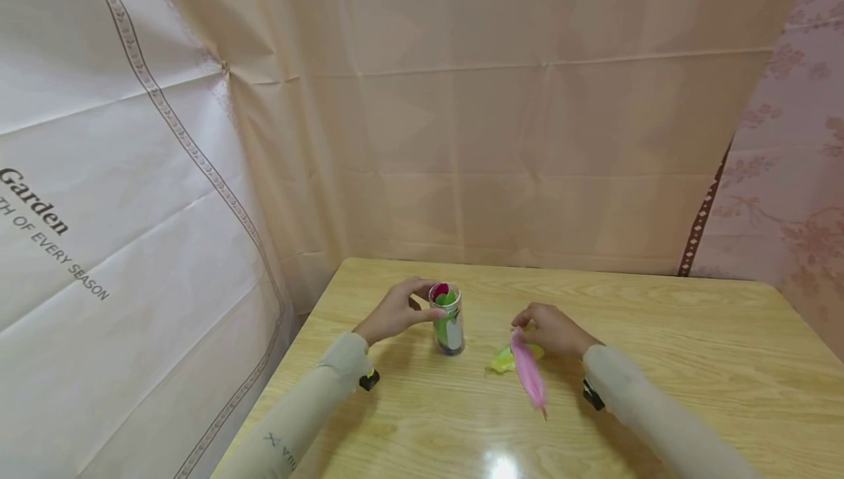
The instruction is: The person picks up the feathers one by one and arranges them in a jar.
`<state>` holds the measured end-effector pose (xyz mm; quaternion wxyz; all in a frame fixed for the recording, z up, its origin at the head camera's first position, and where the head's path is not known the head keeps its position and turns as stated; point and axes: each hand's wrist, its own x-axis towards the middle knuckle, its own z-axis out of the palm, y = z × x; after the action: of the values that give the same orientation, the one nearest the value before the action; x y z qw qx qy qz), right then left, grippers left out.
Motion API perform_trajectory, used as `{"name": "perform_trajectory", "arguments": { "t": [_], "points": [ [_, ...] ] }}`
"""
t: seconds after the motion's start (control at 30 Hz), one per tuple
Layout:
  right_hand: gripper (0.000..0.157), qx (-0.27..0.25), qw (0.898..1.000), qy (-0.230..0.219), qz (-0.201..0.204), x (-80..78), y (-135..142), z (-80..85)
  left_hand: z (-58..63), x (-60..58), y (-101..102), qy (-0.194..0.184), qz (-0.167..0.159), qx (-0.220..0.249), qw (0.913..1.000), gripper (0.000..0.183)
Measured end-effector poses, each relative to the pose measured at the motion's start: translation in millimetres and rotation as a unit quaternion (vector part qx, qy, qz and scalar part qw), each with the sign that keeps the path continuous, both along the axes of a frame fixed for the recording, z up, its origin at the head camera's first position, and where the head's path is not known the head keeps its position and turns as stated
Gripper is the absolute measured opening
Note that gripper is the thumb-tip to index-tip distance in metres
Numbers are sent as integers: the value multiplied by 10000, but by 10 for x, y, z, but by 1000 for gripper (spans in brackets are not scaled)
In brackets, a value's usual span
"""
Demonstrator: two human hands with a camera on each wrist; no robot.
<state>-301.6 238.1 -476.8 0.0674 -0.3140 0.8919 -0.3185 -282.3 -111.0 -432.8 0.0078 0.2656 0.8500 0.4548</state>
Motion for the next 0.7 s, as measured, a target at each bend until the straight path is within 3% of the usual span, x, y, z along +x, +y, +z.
{"name": "perform_trajectory", "arguments": {
  "t": [0.2,0.5,0.7],
  "points": [
    [15,60,10000,-16,-20,-2,-8,-39,0,-1,4,14,-25,-4,10000,57],
    [18,99,9998,-158,82,-5,-19,-16,10,-1,0,-24,34,-14,10000,58],
    [8,134,9997,-138,136,-17,-11,-35,18,20,9,-47,88,-79,9999,58]
  ]
}}
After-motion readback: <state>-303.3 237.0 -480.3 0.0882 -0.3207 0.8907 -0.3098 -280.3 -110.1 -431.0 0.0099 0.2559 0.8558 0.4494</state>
